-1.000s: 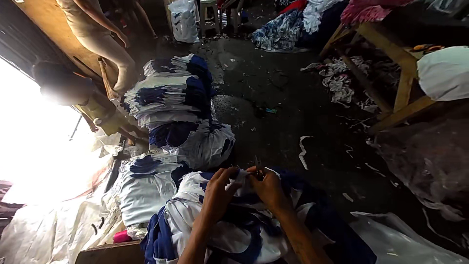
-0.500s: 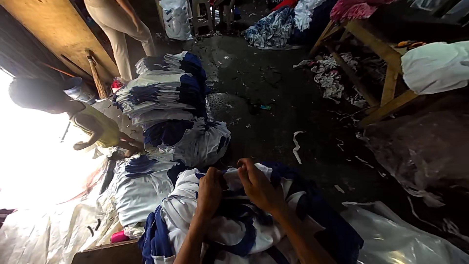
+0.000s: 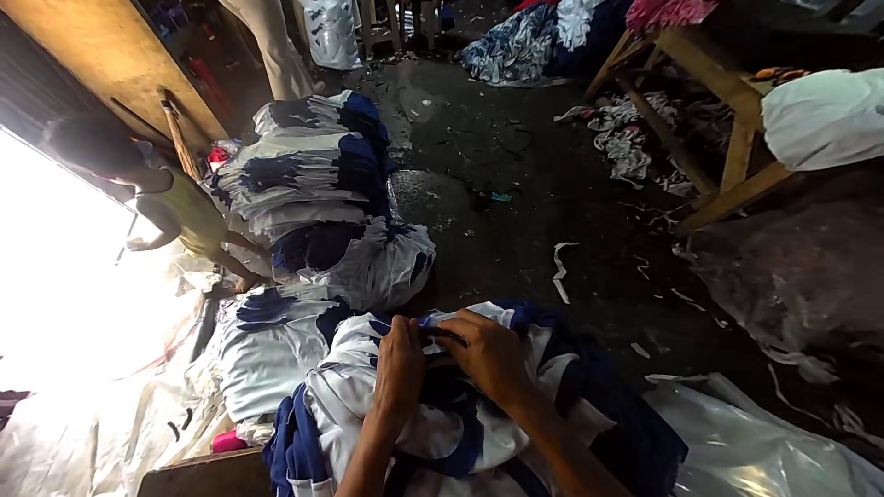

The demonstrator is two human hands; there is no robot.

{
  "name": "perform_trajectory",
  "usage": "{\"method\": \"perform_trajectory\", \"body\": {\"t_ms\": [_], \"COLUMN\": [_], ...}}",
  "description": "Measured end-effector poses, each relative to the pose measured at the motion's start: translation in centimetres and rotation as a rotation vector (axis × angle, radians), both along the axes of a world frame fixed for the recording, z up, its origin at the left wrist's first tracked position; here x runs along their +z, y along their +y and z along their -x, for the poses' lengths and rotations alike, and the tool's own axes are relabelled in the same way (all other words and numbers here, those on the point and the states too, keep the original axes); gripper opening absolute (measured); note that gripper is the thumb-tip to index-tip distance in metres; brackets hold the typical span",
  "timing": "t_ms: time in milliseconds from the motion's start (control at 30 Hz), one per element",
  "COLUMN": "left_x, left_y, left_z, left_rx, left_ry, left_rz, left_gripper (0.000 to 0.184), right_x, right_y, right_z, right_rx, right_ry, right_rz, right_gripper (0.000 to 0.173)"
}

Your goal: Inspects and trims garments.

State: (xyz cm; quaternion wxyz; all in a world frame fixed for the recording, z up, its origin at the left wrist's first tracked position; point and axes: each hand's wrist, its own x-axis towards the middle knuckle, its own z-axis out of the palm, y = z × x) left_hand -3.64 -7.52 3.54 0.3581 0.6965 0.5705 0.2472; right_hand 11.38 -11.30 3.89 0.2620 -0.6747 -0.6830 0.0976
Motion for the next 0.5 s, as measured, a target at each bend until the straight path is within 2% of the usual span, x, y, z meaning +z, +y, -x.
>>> {"method": "perform_trajectory", "body": {"t_ms": [100, 167, 233, 267, 367, 433, 467, 500], "left_x": [-0.2, -0.1, 0.0, 0.1, 0.5, 0.6, 1.3, 2.3], "left_y": [-0.1, 0.0, 0.0, 0.1, 1.8, 3.4, 4.1, 4.8], "left_z": [0.1, 0.2, 0.4, 0.8, 4.0, 7.2, 8.6, 9.6], "left_rx": [0.010, 0.031, 0.032, -0.005, -0.149, 0.022, 0.174, 0.293], "left_ry": [-0.045, -0.073, -0.106, -0.131, -0.253, -0.323, -0.212, 0.001], "left_rz": [-0.027, -0.011, 0.001, 0.012, -0.029, -0.131, -0.135, -0.095], "left_gripper": [0.026, 0.026, 0.027, 0.028, 0.020, 0.021, 0.023, 0.031], "right_x": [0.0, 0.1, -0.2, -0.4, -0.1, 0.3, 0.2, 0.2], "right_y": [0.4, 1.2, 2.3, 2.7, 2.9, 2.3, 1.9, 1.7], "right_z": [-0.5, -1.6, -2.7, -2.8, -2.2, -2.1, -2.1, -2.1], "right_rx": [-0.056, -0.092, -0.044, -0.007, 0.024, -0.013, -0.031, -0.052], "right_ry": [0.114, 0.287, 0.357, 0.341, 0.274, 0.307, 0.327, 0.342], "right_rz": [0.148, 0.317, 0.510, 0.595, 0.670, 0.587, 0.526, 0.464], "right_gripper": [0.018, 0.034, 0.061, 0.062, 0.033, 0.023, 0.019, 0.015]}}
